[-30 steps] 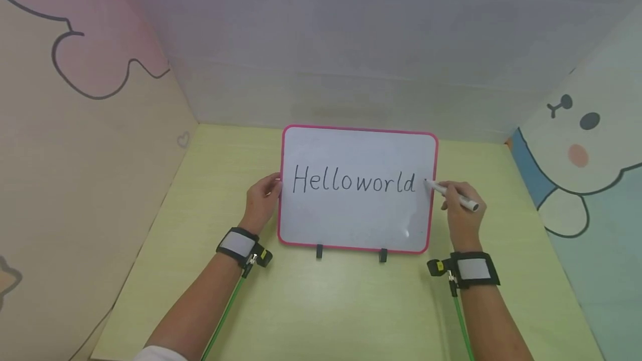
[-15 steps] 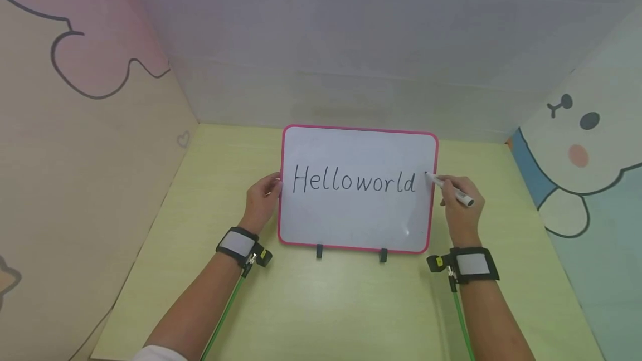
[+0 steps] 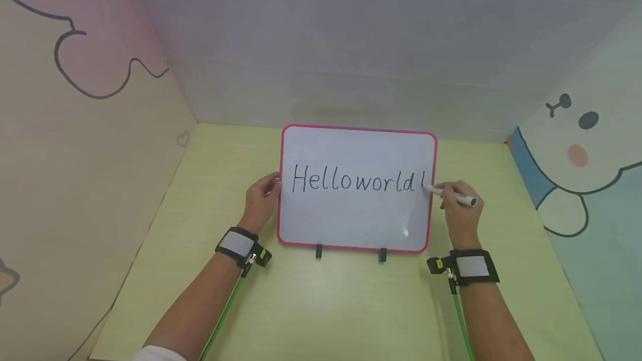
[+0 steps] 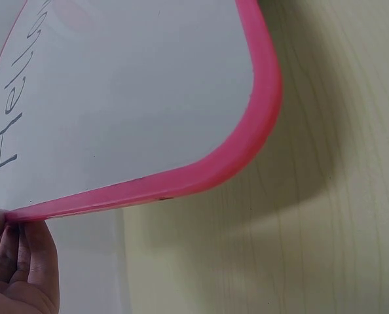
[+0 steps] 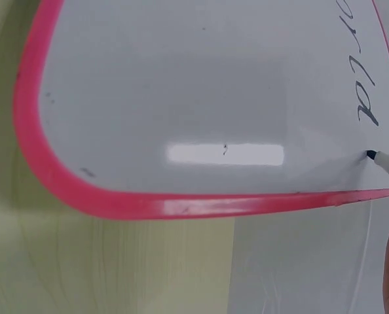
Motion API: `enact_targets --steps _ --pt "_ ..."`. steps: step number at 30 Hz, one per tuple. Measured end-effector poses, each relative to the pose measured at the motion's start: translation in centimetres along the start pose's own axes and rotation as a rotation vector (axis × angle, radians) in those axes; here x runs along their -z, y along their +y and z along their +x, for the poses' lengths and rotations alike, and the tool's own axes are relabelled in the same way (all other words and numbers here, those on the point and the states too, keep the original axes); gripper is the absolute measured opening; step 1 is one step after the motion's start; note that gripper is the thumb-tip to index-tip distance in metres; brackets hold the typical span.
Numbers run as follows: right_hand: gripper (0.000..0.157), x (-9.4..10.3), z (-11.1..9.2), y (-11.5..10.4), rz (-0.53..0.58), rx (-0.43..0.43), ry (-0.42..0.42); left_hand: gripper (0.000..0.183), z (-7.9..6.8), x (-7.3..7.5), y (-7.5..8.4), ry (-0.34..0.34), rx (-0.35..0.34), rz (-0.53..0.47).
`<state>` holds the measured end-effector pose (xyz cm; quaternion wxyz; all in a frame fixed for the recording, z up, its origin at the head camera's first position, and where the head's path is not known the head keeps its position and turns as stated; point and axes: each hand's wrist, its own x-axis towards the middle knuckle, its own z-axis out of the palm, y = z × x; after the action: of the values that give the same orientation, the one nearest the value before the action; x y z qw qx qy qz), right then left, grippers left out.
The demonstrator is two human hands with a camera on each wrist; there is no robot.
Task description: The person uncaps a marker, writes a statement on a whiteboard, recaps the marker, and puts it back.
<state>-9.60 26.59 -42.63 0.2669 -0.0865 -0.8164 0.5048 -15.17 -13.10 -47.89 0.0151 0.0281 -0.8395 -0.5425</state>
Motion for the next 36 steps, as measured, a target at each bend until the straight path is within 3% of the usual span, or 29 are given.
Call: enact_targets --steps 16,24,30,36 --pt "0.019 -0.1 -0.2 -0.4 -0.040 -0.006 0.012 0.035 0.0 0.0 0.1 0.009 -0.019 0.001" --pt "0.019 -0.2 0.2 1.9 0.009 0.012 0.021 0.036 0.0 -0.1 0.1 0.010 -0.017 0.005" --pt "0.021 0.2 0.2 2.9 0.131 -0.006 0.068 0.035 0.1 -0.3 0.3 0.009 -0.021 0.002" --pt "0.019 0.4 -0.5 3.0 0.054 -0.001 0.028 0.035 0.0 -0.3 0.1 0.004 -0.040 0.008"
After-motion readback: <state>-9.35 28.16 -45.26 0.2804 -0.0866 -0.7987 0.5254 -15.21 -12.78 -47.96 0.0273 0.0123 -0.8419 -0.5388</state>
